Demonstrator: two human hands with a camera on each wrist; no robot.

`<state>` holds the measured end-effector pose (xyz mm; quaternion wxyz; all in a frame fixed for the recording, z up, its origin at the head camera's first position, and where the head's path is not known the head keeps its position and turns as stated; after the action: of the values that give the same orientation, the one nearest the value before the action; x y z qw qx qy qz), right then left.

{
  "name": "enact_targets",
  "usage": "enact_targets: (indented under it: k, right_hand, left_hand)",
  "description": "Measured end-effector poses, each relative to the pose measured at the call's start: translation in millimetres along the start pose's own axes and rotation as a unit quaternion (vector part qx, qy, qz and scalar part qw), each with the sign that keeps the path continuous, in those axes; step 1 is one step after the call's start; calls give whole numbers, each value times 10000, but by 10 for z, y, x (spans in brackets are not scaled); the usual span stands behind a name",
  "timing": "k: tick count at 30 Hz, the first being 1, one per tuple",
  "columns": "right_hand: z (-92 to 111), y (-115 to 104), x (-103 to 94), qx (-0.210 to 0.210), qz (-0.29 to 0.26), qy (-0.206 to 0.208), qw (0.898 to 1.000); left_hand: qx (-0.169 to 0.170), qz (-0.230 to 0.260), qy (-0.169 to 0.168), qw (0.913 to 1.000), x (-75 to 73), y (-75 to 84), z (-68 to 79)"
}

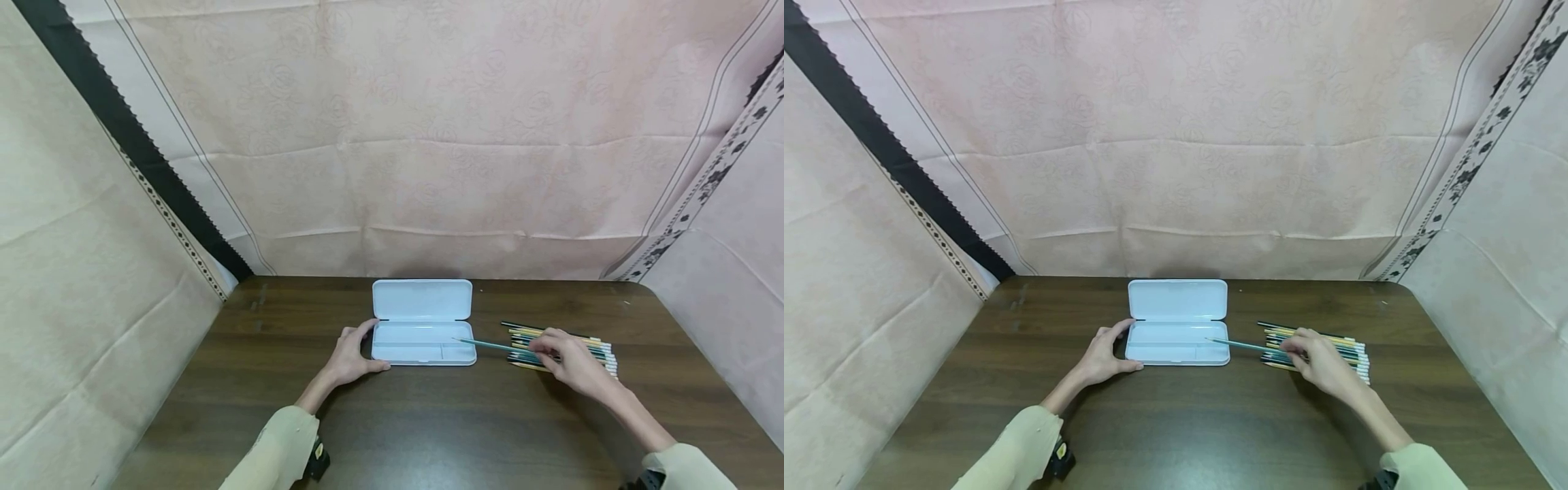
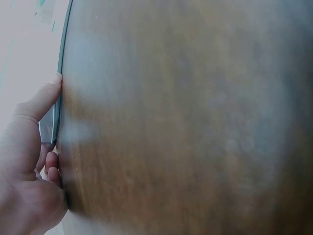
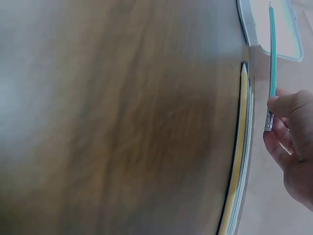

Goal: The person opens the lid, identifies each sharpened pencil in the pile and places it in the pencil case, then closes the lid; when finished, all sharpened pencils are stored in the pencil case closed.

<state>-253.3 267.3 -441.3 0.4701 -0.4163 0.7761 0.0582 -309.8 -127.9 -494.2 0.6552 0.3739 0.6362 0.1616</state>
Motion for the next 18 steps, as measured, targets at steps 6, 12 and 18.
enact_targets:
  k: [6,12,18]
  right_hand:
    - [-132,-26,81,5,-191,-126,9997]
    - [-247,-55,171,199,-359,-289,9987]
    - [-345,-82,259,279,-465,-417,9977]
  left_hand:
    - [5,6,12,10000,-12,13,1]
    - [47,25,7,10000,-17,12,-5]
    - [78,30,18,10000,-14,8,6]
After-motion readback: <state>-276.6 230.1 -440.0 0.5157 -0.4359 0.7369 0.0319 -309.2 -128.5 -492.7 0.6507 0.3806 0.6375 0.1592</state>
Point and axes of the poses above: each hand's wrist, its own z-axis away from the middle knuckle, its own x-axis out of the palm, y = z × x, the point moved 7 cm from there along -z, towards the middle knuckle
